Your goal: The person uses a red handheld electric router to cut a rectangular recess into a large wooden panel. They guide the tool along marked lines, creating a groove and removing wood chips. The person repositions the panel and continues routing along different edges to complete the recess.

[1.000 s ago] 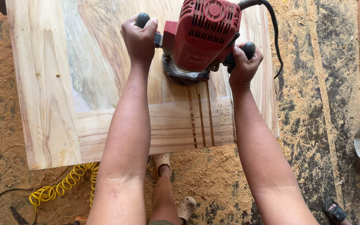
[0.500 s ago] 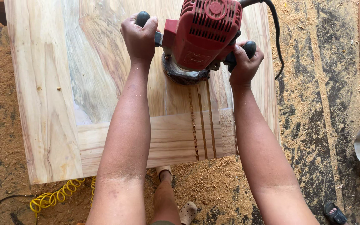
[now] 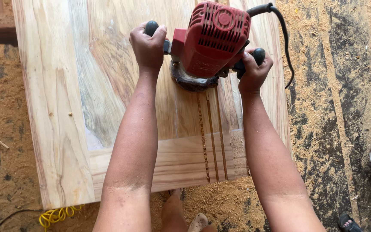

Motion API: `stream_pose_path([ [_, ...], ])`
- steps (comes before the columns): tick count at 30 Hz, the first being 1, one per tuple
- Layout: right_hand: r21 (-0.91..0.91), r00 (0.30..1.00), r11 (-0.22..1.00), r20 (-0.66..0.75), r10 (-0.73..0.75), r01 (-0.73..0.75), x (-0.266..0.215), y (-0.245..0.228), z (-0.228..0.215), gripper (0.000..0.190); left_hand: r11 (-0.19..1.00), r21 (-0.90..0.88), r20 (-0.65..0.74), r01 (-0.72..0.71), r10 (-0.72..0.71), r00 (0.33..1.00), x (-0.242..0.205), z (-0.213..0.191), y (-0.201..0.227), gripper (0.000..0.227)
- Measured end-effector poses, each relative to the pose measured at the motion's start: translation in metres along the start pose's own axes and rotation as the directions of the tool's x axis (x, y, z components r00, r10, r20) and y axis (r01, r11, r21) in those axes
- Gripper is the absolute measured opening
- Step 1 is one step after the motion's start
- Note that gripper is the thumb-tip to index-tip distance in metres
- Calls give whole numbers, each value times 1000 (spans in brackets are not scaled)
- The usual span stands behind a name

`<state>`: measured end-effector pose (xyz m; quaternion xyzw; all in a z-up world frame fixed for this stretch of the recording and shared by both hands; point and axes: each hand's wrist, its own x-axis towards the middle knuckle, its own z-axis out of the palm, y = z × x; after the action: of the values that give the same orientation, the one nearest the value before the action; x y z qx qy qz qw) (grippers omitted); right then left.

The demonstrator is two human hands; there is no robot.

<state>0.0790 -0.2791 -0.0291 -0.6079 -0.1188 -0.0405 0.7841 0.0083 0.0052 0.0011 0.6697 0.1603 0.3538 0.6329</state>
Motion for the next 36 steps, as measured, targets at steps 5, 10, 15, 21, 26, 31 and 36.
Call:
stream_pose_path([
  [5, -12, 1000, 1000, -16, 12, -12, 13, 7, 2, 17, 999, -29, 4, 13, -13, 1000, 12, 2, -6, 28],
  [10, -30, 1000, 999, 10, -13, 14, 26, 11, 7, 16, 999, -28, 4, 16, -15, 1000, 26, 6, -9, 27],
  [15, -24, 1000, 1000, 9, 4, -3, 34, 10, 16, 14, 1000, 17, -18, 8, -8, 1000, 37, 8, -10, 26],
  [21, -107, 999, 994, 30, -35, 38, 48, 12, 23, 14, 999, 38, -17, 37, -36, 999, 51, 11, -12, 29],
  [26, -115, 999, 993, 24, -30, 33, 61, 17, 27, 18, 999, 43, -9, 18, -17, 1000, 64, 14, -16, 32],
  [31, -145, 998, 988, 36, -43, 48, 73, 21, 31, 17, 999, 32, -5, 11, -11, 1000, 76, 17, -22, 30],
  [36, -93, 999, 995, 45, -20, 24, 83, 23, 36, 14, 1000, -3, -13, 8, -8, 1000, 87, 20, -29, 26],
])
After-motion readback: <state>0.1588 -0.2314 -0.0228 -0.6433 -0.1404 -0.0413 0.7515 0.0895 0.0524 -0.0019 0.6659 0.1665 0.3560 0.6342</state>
